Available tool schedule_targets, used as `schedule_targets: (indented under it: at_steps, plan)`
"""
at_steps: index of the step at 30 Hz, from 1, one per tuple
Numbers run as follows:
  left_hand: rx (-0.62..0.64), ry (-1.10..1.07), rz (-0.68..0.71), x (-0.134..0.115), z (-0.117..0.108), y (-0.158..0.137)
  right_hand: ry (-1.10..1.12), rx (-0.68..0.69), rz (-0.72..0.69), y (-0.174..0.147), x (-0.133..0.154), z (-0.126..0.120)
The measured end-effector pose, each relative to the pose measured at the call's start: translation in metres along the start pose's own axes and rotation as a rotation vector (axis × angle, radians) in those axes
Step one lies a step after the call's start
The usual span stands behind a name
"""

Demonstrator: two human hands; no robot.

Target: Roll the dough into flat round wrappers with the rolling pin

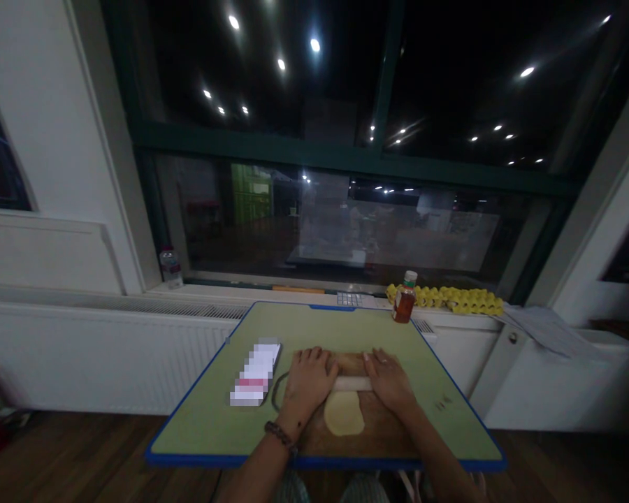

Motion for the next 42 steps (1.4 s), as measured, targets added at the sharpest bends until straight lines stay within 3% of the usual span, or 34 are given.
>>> schedule_targets:
  at_steps: [4, 9, 17, 23, 27, 34, 38, 42]
  plan:
    - [0.060, 0.017, -0.013, 0.007, 0.004, 0.014, -0.072, 0.103, 0.066, 0.017, 0.007, -0.005]
    - [0.118, 0.036, 0.080, 0.013, 0.008, 0.021, -0.109, 0.133, 0.046, 0.019, 0.010, -0.010]
    - [0.004, 0.015, 0.099, -0.001, 0.002, -0.008, -0.130, -0.080, -0.028, -0.028, 0.019, -0.015]
    - [0.037, -0.042, 0.138, -0.001, 0.001, -0.017, -0.060, -0.100, 0.128, -0.050, 0.030, -0.009]
    - [0.049, -0.005, 0.114, 0.003, 0.007, -0.003, -0.057, -0.068, 0.124, -0.037, 0.028, -0.007]
    - [0.136, 0.019, 0.098, 0.011, 0.014, 0.026, -0.117, 0.108, 0.088, 0.010, 0.016, -0.012]
    - [0.146, 0.017, 0.029, 0.014, 0.015, 0.037, -0.096, 0.186, 0.225, 0.029, 0.018, -0.009]
    - [0.122, 0.015, 0.002, 0.014, 0.016, 0.043, -0.033, 0.093, 0.336, 0.036, 0.022, -0.010]
Point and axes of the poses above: each hand's wrist, its own y-axis towards the middle knuckle, its own z-axis out of the palm, x = y × z, the point moved 1 cm from there along y, towards the middle knuckle, and after that the axes turned 7 degrees about z, right-handed, at the moved point
